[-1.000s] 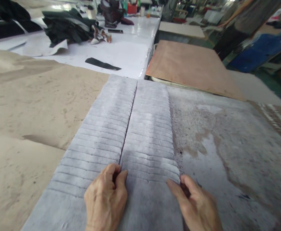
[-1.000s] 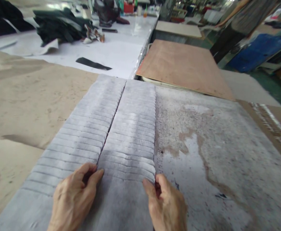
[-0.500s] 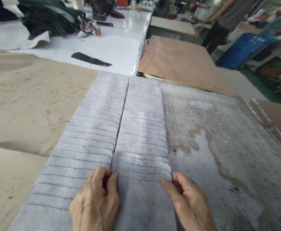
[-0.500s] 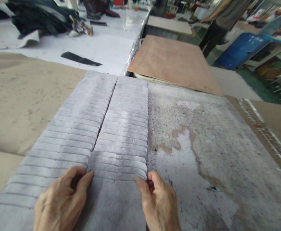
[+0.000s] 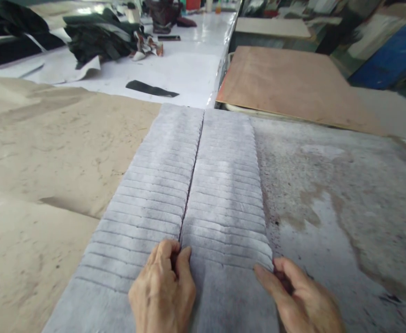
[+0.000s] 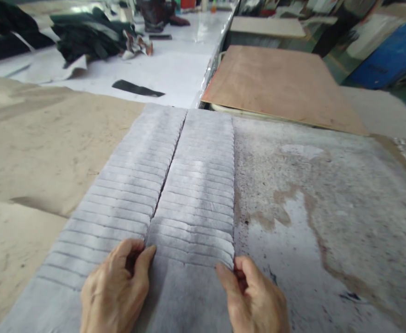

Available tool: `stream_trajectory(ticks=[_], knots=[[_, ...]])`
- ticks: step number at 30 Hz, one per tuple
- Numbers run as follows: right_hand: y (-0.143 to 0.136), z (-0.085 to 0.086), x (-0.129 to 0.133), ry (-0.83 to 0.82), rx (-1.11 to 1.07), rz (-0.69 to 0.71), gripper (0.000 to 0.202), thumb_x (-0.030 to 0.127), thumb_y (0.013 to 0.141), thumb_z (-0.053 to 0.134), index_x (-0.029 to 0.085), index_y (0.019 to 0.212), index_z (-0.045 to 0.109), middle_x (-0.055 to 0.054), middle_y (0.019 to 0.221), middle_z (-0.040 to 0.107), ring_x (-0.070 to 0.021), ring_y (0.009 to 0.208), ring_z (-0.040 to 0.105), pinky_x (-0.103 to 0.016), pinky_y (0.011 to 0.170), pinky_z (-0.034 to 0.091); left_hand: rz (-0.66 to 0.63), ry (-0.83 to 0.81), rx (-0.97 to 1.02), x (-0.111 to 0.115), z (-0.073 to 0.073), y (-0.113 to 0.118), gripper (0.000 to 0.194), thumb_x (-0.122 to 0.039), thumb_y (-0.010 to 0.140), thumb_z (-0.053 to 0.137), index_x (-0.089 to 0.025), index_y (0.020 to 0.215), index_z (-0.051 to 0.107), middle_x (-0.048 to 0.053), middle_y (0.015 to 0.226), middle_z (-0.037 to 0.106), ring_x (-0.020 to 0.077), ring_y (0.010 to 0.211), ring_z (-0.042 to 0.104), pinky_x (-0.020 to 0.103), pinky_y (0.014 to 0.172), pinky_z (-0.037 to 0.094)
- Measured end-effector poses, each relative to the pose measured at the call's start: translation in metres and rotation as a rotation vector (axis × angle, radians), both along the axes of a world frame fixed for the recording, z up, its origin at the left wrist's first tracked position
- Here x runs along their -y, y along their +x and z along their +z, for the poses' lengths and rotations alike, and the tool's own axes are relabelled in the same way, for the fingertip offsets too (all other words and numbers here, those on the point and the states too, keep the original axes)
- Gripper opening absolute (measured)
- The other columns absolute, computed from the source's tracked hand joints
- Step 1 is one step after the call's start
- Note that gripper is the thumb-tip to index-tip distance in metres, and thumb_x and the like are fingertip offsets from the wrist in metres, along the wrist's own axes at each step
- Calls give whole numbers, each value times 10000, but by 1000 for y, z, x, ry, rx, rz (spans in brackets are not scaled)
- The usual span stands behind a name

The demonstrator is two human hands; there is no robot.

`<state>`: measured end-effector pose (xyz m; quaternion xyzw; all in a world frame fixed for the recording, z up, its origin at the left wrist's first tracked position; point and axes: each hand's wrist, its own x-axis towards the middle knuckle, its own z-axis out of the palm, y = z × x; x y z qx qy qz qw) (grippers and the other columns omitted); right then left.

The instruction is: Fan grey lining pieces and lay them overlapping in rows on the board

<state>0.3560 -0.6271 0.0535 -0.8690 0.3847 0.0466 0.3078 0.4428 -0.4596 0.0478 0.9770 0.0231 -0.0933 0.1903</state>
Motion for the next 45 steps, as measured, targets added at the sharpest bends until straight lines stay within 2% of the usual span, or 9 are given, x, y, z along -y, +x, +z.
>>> stream_trajectory(ticks=[6,9,13,15,18,24,34,39,45], knots=[[-2,-3,-6,-117,-5,-15,414,627,720,433,238,605,516,49,425,486,-116,360,432,-239,418,362,28,-8,321,4,-3,-12,163,-272,808,532,-170,936,518,13,722,623,144,624,602,229,518,422],[-2,-4,-5,-111,-5,-15,418,637,710,432,241,621,535,40,445,523,-130,379,475,-246,428,378,26,-21,524,3,0,-24,210,-237,820,524,-145,1008,511,60,851,618,130,626,574,236,529,439],[1,-1,-1,-105,-42,-31,432,664,661,443,250,651,563,13,492,595,-177,449,559,-272,449,412,-224,-39,699,2,-10,-52,388,-230,843,463,-176,1227,444,98,1138,573,198,1007,562,297,826,461],[3,1,0,-98,-66,-42,427,666,644,453,255,653,567,0,521,623,-200,491,589,-284,460,424,-379,-37,692,4,-20,-64,463,-323,870,400,-142,1296,382,115,1181,562,228,1132,495,330,935,406],[5,2,1,-82,-77,-35,397,650,654,461,263,628,550,2,512,624,-202,506,600,-282,469,435,-452,-4,623,8,-34,-73,593,-450,867,345,-81,1331,332,145,1267,504,267,1222,405,373,1006,343],[4,-2,10,-102,-90,-8,412,672,617,472,266,579,533,12,430,578,-171,344,500,-279,367,374,-454,54,556,9,-39,-73,638,-484,839,363,-62,1318,354,143,1350,416,290,1256,350,416,1052,264],[6,-1,10,-96,-116,-56,453,710,565,436,266,567,519,15,447,581,-183,399,536,-287,407,408,-439,79,517,16,-36,-75,634,-489,814,402,-57,1277,409,156,1380,367,316,1254,344,432,1045,268],[6,-1,13,-91,-116,-22,415,676,606,453,267,569,512,12,438,570,-170,367,505,-280,395,400,-428,67,517,17,-37,-74,665,-518,813,382,-66,1300,384,141,1391,354,323,1267,318,441,1056,241],[1,0,7,-132,-82,56,401,631,694,444,254,626,559,3,485,616,-185,439,581,-270,425,434,-394,34,562,19,-47,-75,711,-529,821,357,-76,1363,278,143,1390,355,304,1256,342,418,1079,183]])
